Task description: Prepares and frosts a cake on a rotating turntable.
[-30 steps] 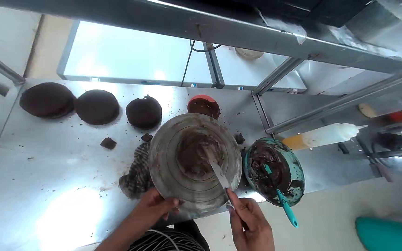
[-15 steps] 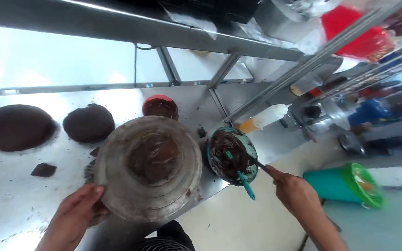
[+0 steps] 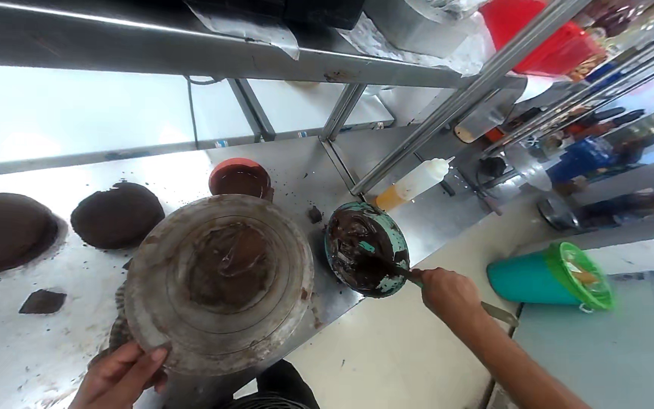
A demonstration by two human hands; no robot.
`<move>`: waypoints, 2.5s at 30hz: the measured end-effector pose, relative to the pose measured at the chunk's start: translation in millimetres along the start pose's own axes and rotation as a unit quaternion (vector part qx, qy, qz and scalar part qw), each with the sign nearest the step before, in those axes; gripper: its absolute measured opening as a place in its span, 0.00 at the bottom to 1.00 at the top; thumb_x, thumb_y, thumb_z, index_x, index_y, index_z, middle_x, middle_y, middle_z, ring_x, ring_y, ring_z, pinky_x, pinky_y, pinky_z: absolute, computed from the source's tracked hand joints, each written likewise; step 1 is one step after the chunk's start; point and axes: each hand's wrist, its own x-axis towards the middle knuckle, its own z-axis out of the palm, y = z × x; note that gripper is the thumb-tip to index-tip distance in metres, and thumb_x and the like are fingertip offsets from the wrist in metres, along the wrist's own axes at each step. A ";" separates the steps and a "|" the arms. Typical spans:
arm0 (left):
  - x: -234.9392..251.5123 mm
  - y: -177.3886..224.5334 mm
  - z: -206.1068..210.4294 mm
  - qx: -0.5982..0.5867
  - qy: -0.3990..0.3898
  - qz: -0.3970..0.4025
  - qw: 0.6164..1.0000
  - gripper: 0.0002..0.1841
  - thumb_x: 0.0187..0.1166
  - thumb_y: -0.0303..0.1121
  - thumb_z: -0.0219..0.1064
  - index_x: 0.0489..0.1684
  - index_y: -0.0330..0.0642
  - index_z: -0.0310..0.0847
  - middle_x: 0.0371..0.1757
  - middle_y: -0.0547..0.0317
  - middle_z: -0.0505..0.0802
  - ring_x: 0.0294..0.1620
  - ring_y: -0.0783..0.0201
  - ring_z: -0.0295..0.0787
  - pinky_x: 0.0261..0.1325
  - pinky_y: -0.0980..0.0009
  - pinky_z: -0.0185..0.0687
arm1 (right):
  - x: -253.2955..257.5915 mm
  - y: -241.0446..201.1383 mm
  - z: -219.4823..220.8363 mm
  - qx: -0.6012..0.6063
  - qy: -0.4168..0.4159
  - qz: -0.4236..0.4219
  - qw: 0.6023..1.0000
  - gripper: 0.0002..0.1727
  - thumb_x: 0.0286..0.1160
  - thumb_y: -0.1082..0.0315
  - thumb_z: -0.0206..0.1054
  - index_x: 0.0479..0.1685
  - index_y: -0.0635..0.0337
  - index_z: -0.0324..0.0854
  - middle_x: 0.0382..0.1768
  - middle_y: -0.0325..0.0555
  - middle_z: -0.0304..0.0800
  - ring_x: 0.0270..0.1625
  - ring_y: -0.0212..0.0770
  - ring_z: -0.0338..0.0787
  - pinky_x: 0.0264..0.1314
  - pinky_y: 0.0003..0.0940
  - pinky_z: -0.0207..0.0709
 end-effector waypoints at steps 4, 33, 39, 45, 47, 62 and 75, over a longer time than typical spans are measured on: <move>0.2 -1.7 -1.9 -0.003 -0.012 -0.008 1.000 0.09 0.86 0.29 0.61 0.48 0.50 0.88 0.41 0.61 0.96 0.33 0.67 0.93 0.37 0.70 0.91 | 11.1 5.3 -6.1 0.011 -0.032 -0.024 0.999 0.12 0.76 0.62 0.65 0.53 0.52 0.89 0.54 0.54 0.92 0.60 0.59 0.91 0.55 0.61 0.83; 6.3 0.3 28.6 -0.083 0.093 -0.063 0.990 0.12 0.70 0.30 0.66 0.50 0.40 0.81 0.40 0.52 0.94 0.30 0.63 0.92 0.29 0.69 0.89 | -73.8 -34.5 35.6 0.854 0.012 -0.179 0.489 0.20 0.93 0.65 0.47 0.72 0.63 0.76 0.22 0.42 0.86 0.15 0.31 0.82 0.14 0.24 0.78; -6.7 -8.8 49.2 -0.107 0.070 -0.083 0.988 0.14 0.72 0.26 0.68 0.54 0.37 0.78 0.43 0.48 0.95 0.33 0.60 0.94 0.30 0.70 0.90 | -55.0 -68.1 88.3 0.899 -0.016 -0.112 0.424 0.21 0.94 0.63 0.44 0.73 0.63 0.73 0.21 0.42 0.84 0.13 0.31 0.80 0.13 0.25 0.77; -12.5 -15.3 51.5 -0.059 -0.041 -0.083 0.994 0.14 0.77 0.35 0.74 0.55 0.39 0.84 0.44 0.48 0.96 0.38 0.59 0.95 0.36 0.70 0.91 | -63.3 -76.1 96.4 0.882 0.014 -0.177 0.437 0.20 0.90 0.69 0.51 0.73 0.69 0.75 0.26 0.48 0.90 0.21 0.38 0.89 0.22 0.31 0.87; -8.7 -10.7 44.1 -0.052 -0.013 -0.079 0.995 0.18 0.78 0.43 0.73 0.56 0.39 0.82 0.45 0.49 0.96 0.39 0.58 0.96 0.38 0.67 0.93 | -78.2 -65.4 69.4 0.848 0.034 -0.243 0.470 0.20 0.89 0.72 0.53 0.74 0.68 0.75 0.29 0.50 0.92 0.25 0.41 0.92 0.27 0.35 0.90; -8.9 -8.2 53.3 -0.108 0.072 -0.077 0.989 0.09 0.79 0.27 0.65 0.52 0.36 0.79 0.43 0.50 0.94 0.36 0.60 0.94 0.34 0.68 0.91 | -117.1 -154.2 33.3 0.356 0.513 -0.277 0.730 0.17 0.79 0.67 0.62 0.56 0.68 0.91 0.29 0.51 0.93 0.27 0.42 0.91 0.30 0.33 0.84; 9.0 10.3 9.7 0.006 0.167 -0.062 0.984 0.18 0.89 0.40 0.48 0.63 0.40 0.78 0.39 0.54 0.93 0.30 0.62 0.92 0.29 0.67 0.90 | -57.8 -10.8 14.9 0.251 0.224 -0.115 0.935 0.17 0.81 0.66 0.65 0.66 0.47 0.90 0.38 0.56 0.96 0.38 0.62 0.94 0.42 0.68 0.83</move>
